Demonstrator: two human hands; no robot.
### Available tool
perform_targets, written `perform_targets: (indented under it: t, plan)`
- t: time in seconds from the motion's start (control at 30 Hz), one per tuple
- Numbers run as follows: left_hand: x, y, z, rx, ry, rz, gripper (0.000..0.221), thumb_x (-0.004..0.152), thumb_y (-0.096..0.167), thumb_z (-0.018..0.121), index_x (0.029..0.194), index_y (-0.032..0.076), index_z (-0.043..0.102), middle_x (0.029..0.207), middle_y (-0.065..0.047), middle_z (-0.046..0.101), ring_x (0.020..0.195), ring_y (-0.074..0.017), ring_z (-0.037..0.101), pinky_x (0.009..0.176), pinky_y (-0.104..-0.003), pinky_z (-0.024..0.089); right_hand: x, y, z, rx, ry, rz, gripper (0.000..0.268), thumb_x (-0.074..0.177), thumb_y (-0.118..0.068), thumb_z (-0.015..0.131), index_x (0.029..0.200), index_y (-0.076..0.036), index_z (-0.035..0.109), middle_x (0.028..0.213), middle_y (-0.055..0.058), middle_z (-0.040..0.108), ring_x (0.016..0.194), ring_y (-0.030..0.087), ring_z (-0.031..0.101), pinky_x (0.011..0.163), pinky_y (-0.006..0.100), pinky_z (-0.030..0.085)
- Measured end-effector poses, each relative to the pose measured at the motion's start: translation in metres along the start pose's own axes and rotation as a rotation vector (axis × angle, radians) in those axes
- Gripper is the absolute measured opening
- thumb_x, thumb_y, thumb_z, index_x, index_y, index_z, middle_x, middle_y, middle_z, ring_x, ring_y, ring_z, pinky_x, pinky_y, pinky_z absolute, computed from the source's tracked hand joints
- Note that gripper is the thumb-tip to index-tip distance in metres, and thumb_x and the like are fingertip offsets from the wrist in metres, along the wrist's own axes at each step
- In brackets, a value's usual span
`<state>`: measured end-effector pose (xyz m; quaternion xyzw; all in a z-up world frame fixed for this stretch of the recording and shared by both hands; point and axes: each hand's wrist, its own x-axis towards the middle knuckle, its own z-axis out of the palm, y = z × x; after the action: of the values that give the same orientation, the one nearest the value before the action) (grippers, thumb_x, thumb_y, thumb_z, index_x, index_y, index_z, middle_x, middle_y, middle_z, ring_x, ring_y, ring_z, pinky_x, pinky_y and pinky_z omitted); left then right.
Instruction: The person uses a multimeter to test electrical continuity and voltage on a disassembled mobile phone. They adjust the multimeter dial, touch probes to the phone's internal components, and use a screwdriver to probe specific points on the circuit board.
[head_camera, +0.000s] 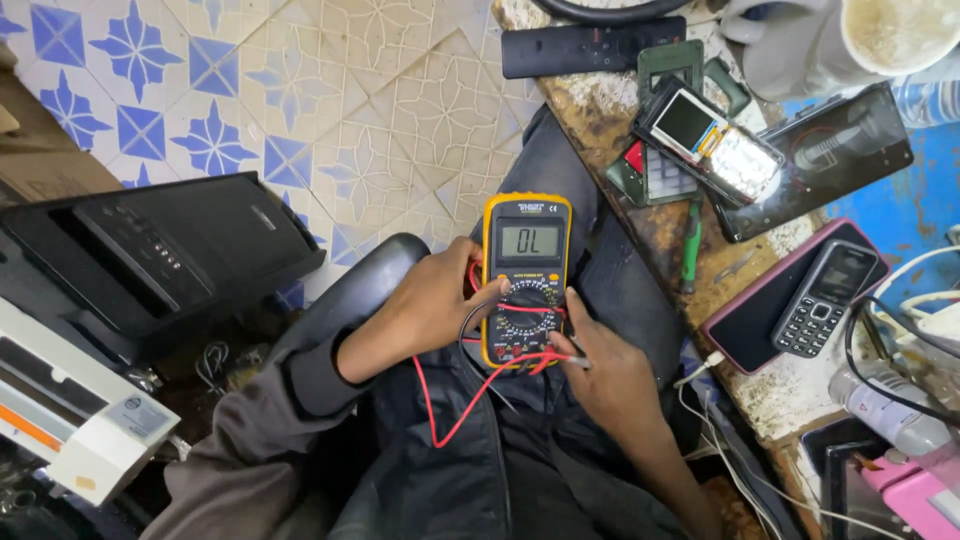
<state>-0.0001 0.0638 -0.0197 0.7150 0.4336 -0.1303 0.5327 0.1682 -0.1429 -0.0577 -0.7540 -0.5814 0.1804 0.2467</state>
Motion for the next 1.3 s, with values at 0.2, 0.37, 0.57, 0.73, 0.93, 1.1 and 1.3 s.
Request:
perform_targets:
  t: [0.2,0.37,0.57,0.73,0.93,1.1,1.3]
  plan:
    - [-0.001,-0.003,-0.004,0.117,0.076,0.051,0.049,0.099,0.039,0.055,0.13,0.002,0.057,0.092,-0.025,0.072,0.09,-0.0484,0.072,0.074,-0.058,0.059,0.014,-0.022,-0.001,0.032,0.077,-0.042,0.047,0.089,-0.034,0.077,0.132,-0.014,0.074,0.071,0.003,0.071,0.067,0.019,0.073,0.057,0.03,0.06]
    - [-0.016,0.007,-0.014,-0.084,-0.005,0.048,0.061,0.091,0.027,0.06,0.146,0.006,0.043,0.118,-0.018,0.071,0.103,-0.0368,0.069,0.084,-0.047,0.054,-0.014,-0.008,-0.012,0.124,0.353,0.011,0.027,0.097,-0.029,0.07,0.116,-0.011,0.078,0.071,0.001,0.068,0.061,0.016,0.066,0.058,0.029,0.053]
    - [-0.02,-0.003,0.001,-0.224,0.004,0.141,0.085,0.079,0.013,0.071,0.154,0.006,0.03,0.149,-0.014,0.051,0.132,-0.0253,0.054,0.106,-0.035,0.044,-0.014,-0.031,-0.043,0.276,0.71,0.014,0.04,0.116,-0.026,0.04,0.105,0.007,0.058,0.066,0.018,0.059,0.051,0.022,0.058,0.056,0.031,0.051]
    - [-0.016,-0.009,0.015,-0.129,0.093,0.137,0.093,0.079,0.03,0.083,0.152,0.007,0.031,0.146,-0.018,0.049,0.138,-0.0328,0.049,0.111,-0.041,0.041,-0.006,-0.009,-0.037,0.349,0.586,-0.513,0.04,0.109,-0.023,0.042,0.091,0.005,0.065,0.062,0.01,0.062,0.047,0.022,0.061,0.046,0.034,0.053]
    - [-0.02,0.001,0.013,0.108,0.311,0.342,0.093,0.087,0.036,0.079,0.15,-0.008,0.027,0.144,-0.029,0.045,0.135,-0.0444,0.045,0.116,-0.049,0.036,0.009,-0.015,-0.031,0.517,0.845,-0.506,0.063,0.116,-0.044,0.027,0.089,0.003,0.06,0.066,0.017,0.06,0.049,0.026,0.061,0.041,0.036,0.051]
    - [-0.014,0.035,-0.006,-0.064,0.192,0.238,0.07,0.089,0.034,0.071,0.145,0.008,0.039,0.134,-0.016,0.061,0.125,-0.0364,0.057,0.099,-0.043,0.045,0.021,0.001,-0.039,0.475,0.834,-0.4,0.071,0.112,-0.056,0.018,0.101,0.001,0.059,0.074,0.017,0.055,0.059,0.034,0.065,0.056,0.039,0.059]
    - [-0.002,0.004,0.031,0.057,0.265,0.276,0.108,0.079,0.031,0.088,0.157,0.0,0.02,0.145,-0.028,0.048,0.13,-0.0421,0.048,0.112,-0.047,0.038,0.01,-0.004,-0.038,0.445,0.8,-0.276,0.074,0.113,-0.059,0.022,0.097,0.002,0.063,0.071,0.018,0.065,0.056,0.031,0.06,0.054,0.038,0.049]
